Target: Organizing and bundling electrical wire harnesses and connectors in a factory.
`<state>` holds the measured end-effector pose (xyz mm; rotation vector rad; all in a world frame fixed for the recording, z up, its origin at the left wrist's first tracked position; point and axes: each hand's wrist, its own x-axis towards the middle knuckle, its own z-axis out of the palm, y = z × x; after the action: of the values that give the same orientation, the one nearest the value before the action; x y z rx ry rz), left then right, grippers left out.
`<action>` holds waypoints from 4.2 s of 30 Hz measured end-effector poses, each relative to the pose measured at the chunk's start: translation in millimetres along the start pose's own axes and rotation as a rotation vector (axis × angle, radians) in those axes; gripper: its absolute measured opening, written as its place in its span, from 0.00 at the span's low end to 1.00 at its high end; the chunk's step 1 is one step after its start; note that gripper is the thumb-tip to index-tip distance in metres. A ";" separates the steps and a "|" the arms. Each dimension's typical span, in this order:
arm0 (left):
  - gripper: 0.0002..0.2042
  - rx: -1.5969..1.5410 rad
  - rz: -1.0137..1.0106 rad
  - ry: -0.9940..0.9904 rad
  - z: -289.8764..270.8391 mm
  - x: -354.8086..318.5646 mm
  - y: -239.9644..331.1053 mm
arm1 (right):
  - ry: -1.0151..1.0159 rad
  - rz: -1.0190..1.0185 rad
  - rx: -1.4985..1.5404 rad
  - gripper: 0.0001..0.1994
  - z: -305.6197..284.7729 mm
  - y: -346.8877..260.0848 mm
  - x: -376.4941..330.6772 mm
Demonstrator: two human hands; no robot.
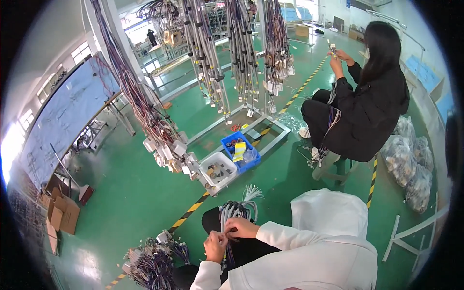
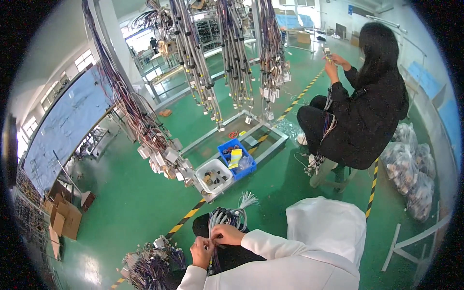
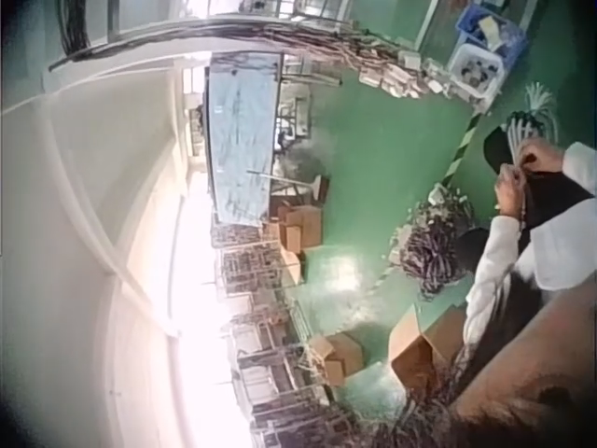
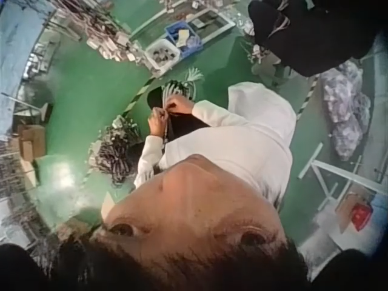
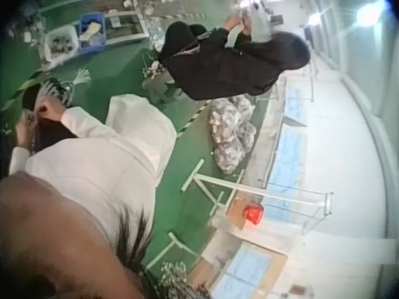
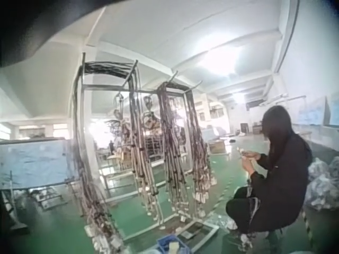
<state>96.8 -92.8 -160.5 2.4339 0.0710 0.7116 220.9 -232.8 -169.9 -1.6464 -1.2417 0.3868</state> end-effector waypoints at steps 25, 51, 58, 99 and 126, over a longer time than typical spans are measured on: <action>0.08 -0.144 -0.064 0.035 -4.1 8.9 -5.5 | -0.255 0.012 -0.007 0.08 -20.0 1.2 23.7; 0.06 -0.234 -0.455 -0.153 -19.1 -30.0 -10.1 | 0.072 -0.177 -0.481 0.05 -6.4 -14.9 -5.2; 0.11 -0.422 -0.591 -0.093 -33.9 -49.0 -24.9 | -0.536 -0.384 -0.618 0.39 -35.9 -36.0 39.1; 0.21 -0.224 -1.210 0.385 -236.1 -199.7 -284.0 | -0.379 1.103 1.469 0.19 447.7 89.1 285.0; 0.13 -0.765 -0.905 0.303 -143.9 -49.3 -191.1 | 0.554 0.164 0.395 0.09 -16.3 27.4 321.8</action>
<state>2.9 130.3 -193.2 1.3306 0.8016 0.5219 383.6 35.4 -91.0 -1.3834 -0.5761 0.2313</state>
